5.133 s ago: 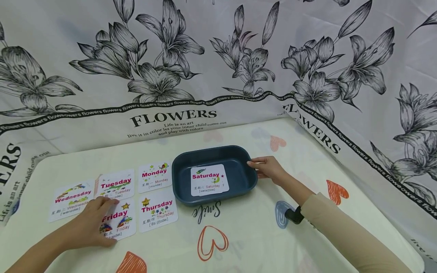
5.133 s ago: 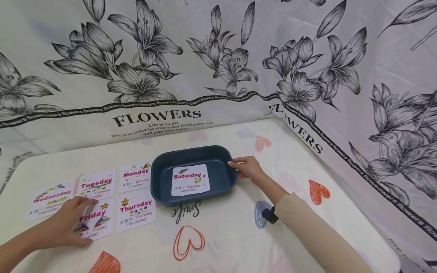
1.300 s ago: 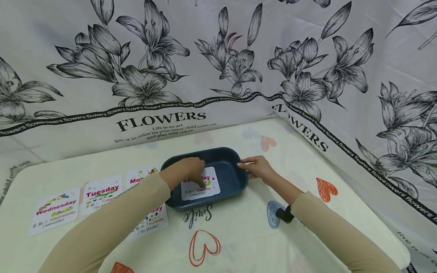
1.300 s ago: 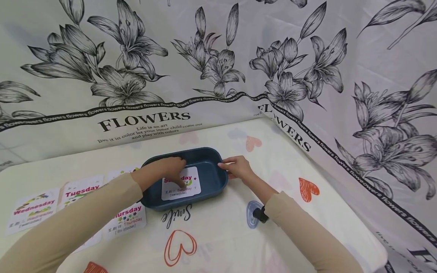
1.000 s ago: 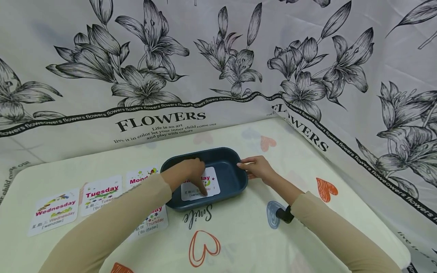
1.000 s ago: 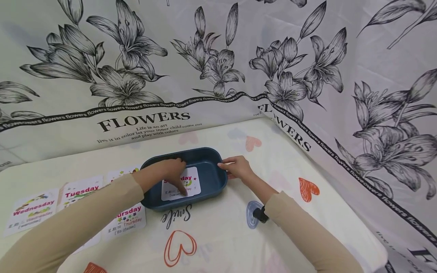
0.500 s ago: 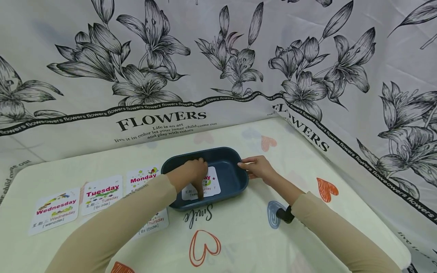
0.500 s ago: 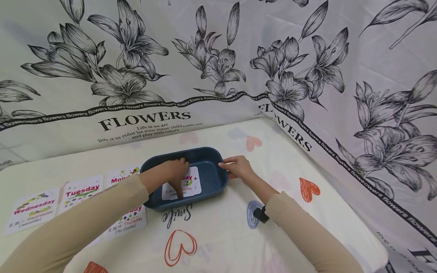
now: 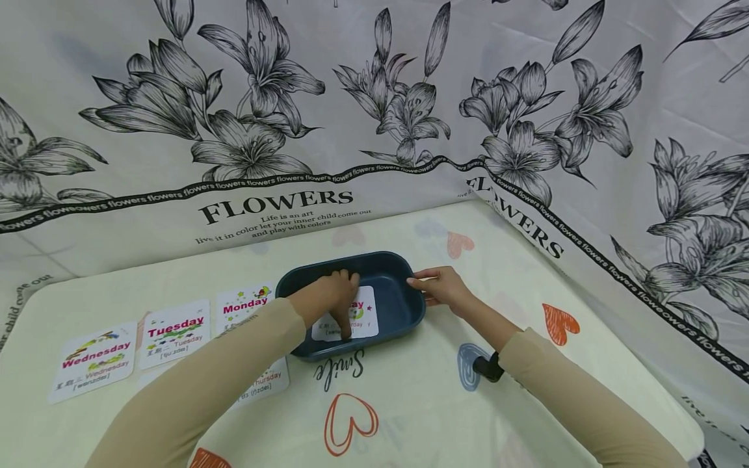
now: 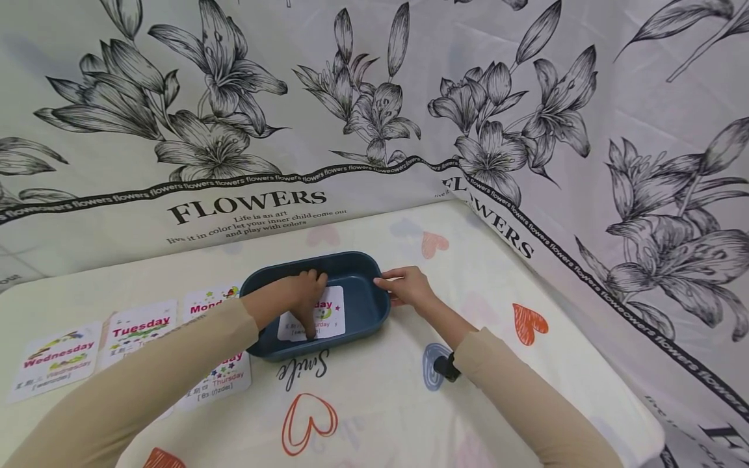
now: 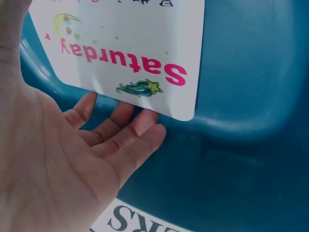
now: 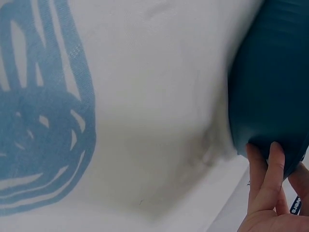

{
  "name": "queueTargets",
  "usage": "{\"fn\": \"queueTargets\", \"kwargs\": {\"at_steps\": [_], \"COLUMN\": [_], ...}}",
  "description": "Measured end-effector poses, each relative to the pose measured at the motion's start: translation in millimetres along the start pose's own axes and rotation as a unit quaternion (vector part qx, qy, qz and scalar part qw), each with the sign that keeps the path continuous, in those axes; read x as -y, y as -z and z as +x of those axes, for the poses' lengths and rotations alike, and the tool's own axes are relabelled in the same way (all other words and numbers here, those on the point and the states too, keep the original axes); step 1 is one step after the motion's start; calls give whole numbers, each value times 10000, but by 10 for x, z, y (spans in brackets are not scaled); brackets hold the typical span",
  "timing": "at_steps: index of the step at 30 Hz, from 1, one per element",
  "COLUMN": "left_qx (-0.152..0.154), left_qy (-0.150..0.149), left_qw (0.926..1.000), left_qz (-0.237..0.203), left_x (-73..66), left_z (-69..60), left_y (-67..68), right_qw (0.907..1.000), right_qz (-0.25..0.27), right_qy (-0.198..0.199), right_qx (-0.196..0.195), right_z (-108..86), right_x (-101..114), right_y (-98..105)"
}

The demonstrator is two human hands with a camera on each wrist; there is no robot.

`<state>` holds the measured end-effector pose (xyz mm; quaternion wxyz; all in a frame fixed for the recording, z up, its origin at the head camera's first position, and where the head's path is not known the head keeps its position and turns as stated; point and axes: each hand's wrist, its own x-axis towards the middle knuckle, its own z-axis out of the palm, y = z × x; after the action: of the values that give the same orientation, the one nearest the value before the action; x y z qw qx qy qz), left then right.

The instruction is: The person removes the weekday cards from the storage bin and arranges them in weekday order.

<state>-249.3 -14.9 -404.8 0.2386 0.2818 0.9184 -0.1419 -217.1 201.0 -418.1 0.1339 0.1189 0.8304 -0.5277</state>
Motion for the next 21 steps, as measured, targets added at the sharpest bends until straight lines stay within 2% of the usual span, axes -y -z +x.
{"fn": "queueTargets", "kwargs": {"at_steps": [14, 21], "left_qx": [107, 127], "left_qy": [118, 35], "left_qw": [9995, 9980], "left_qz": [-280, -615], "left_x": [38, 59], "left_z": [-34, -83], "left_y": [-6, 1], "right_qw": [10000, 10000], "right_qz": [70, 65], "right_qy": [4, -19], "right_qx": [8, 18], "right_z": [2, 4], "right_x": [-11, -4], "right_y": [-2, 2]}}
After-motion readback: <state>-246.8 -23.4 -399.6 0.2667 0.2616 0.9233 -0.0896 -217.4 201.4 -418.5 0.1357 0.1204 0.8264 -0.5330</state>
